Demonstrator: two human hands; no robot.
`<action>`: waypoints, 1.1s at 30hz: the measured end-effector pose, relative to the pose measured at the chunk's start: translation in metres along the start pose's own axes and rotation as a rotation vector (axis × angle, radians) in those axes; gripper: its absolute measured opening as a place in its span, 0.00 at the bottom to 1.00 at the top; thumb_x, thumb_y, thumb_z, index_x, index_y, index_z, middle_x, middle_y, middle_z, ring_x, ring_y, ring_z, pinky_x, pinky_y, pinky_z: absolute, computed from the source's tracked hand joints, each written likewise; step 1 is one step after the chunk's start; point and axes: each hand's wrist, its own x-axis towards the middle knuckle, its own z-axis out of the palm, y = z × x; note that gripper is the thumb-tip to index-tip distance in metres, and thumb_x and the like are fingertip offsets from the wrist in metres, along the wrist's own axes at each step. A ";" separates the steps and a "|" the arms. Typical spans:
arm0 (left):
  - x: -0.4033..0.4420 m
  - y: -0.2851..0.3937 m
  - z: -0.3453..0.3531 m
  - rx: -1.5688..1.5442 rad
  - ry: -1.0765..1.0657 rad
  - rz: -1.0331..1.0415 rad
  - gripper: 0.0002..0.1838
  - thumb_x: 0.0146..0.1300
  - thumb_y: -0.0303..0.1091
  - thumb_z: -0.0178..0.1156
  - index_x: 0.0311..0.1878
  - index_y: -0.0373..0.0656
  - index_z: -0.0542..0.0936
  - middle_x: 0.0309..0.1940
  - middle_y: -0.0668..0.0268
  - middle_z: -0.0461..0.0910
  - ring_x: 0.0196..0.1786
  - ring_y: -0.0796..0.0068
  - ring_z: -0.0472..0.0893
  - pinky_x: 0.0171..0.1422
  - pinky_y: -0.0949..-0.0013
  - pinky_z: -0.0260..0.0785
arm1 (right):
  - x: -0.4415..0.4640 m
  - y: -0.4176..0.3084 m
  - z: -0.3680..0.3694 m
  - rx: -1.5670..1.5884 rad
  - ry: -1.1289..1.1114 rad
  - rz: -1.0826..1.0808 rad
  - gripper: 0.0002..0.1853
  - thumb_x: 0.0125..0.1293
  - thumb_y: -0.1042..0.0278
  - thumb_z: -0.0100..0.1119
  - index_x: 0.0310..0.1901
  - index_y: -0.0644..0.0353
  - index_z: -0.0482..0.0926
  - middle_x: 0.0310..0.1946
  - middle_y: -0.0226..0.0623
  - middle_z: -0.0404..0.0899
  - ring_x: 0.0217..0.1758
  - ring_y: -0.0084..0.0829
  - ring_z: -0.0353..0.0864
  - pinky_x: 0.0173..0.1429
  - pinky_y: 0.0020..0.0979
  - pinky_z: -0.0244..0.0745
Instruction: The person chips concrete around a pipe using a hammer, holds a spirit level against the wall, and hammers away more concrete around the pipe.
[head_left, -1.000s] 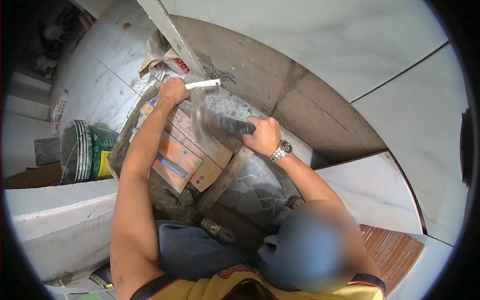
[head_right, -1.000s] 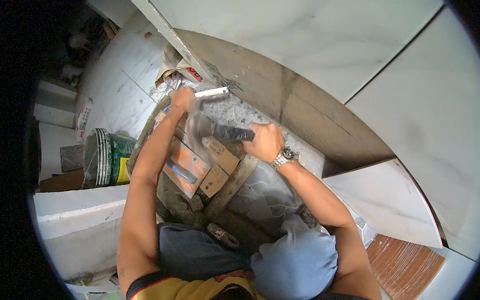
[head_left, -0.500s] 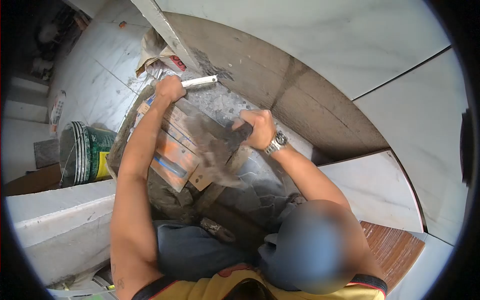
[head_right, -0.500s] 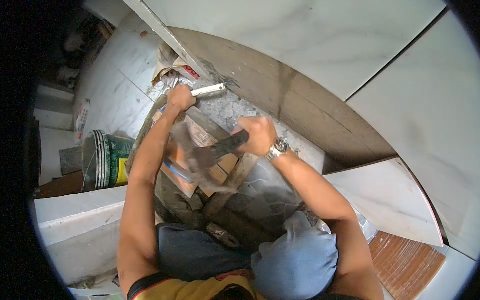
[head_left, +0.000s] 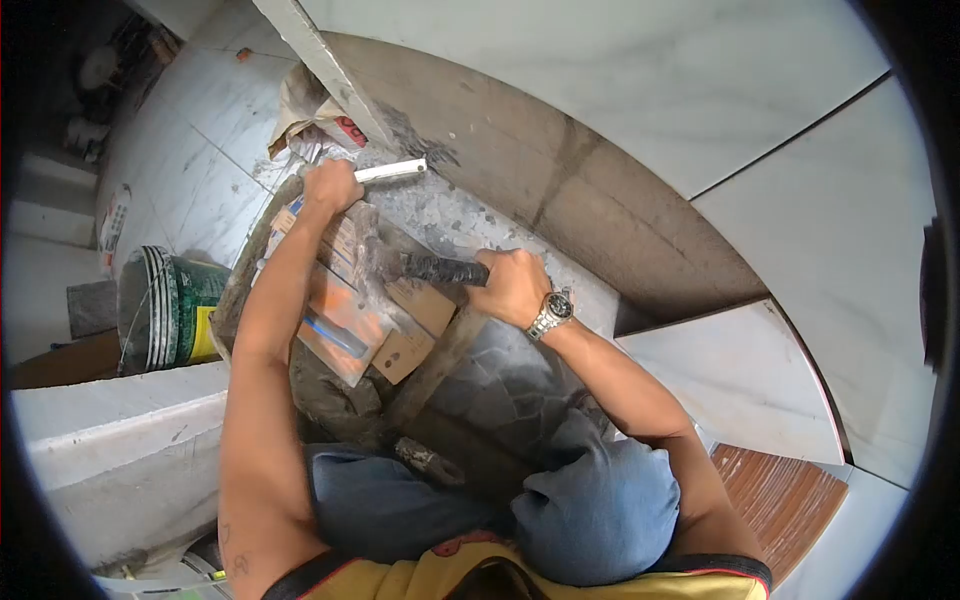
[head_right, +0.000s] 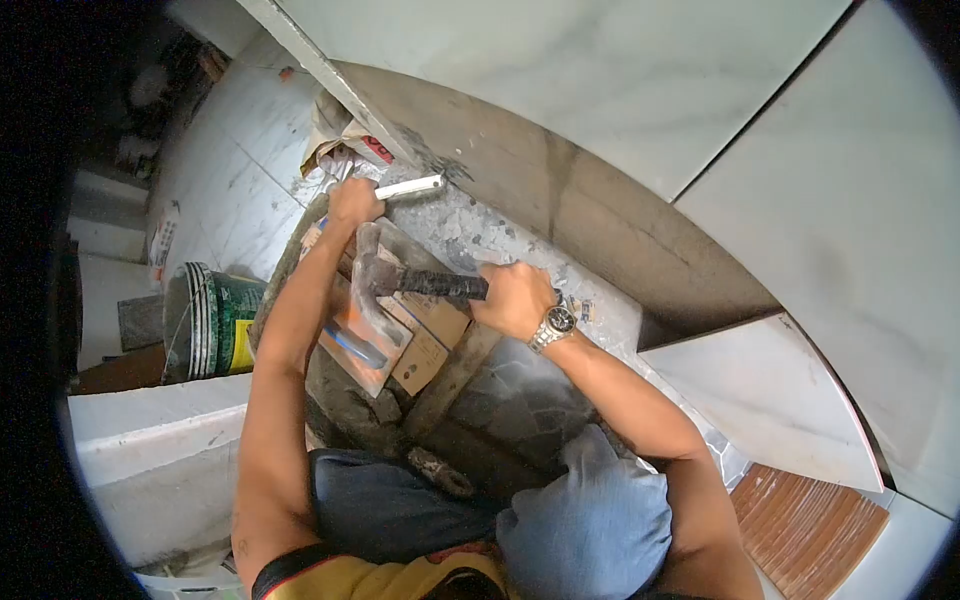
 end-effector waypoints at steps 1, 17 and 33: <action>-0.001 0.001 0.000 0.003 0.007 0.014 0.16 0.53 0.41 0.64 0.42 0.43 0.88 0.43 0.48 0.86 0.46 0.50 0.86 0.53 0.51 0.79 | -0.003 0.004 0.004 0.003 0.008 0.008 0.13 0.51 0.57 0.68 0.32 0.57 0.85 0.23 0.50 0.82 0.31 0.52 0.84 0.38 0.46 0.80; 0.042 -0.008 0.010 -0.035 0.009 0.061 0.14 0.49 0.36 0.66 0.39 0.41 0.87 0.42 0.50 0.86 0.48 0.51 0.86 0.54 0.54 0.79 | 0.047 0.016 0.008 -0.240 0.026 0.057 0.17 0.58 0.54 0.68 0.34 0.62 0.84 0.27 0.56 0.83 0.34 0.54 0.86 0.41 0.48 0.81; 0.047 -0.018 0.014 -0.172 -0.004 0.101 0.16 0.51 0.35 0.63 0.42 0.38 0.87 0.44 0.48 0.86 0.50 0.51 0.86 0.56 0.53 0.78 | 0.044 -0.016 0.003 -0.285 0.023 0.137 0.15 0.57 0.58 0.69 0.37 0.63 0.84 0.29 0.58 0.83 0.37 0.58 0.85 0.43 0.50 0.81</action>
